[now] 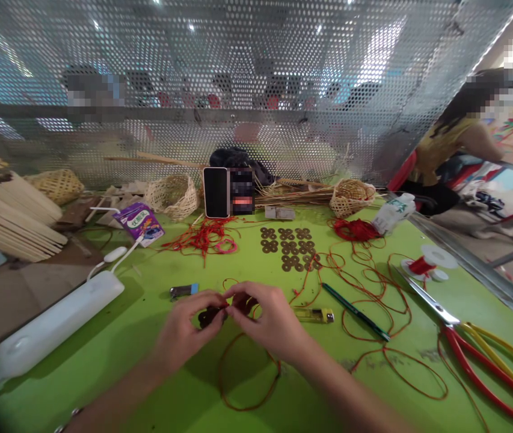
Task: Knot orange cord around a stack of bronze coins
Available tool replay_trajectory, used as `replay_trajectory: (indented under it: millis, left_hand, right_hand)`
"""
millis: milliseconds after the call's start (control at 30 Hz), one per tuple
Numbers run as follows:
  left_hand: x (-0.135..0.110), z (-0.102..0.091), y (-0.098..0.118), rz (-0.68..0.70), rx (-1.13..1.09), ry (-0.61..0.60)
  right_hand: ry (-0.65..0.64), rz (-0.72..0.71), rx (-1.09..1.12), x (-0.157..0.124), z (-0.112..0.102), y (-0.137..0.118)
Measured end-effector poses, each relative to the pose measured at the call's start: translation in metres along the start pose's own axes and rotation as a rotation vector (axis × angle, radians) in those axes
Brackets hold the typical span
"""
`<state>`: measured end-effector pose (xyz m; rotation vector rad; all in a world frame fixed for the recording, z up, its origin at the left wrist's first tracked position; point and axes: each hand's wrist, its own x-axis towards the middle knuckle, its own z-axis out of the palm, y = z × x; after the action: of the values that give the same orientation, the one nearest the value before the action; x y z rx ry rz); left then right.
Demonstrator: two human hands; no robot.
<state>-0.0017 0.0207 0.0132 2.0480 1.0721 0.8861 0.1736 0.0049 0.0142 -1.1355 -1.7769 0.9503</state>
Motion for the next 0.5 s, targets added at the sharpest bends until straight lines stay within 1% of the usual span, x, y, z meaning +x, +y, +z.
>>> replay_trajectory:
  millis: [133,300,500]
  left_hand:
    - [-0.0003,0.0009,-0.0009,0.029,0.019,-0.012]
    - [-0.0013,0.0004,-0.0013,0.058,0.032,-0.042]
    - [-0.0021,0.0010,-0.0017,0.042,0.003,-0.036]
  right_hand:
    - [0.005,-0.017,-0.063,0.0003,-0.0009,-0.0010]
    - [0.030,-0.024,-0.090,0.0009,0.0003,0.0000]
    - [0.021,0.029,-0.064,0.0016,-0.0002,-0.0029]
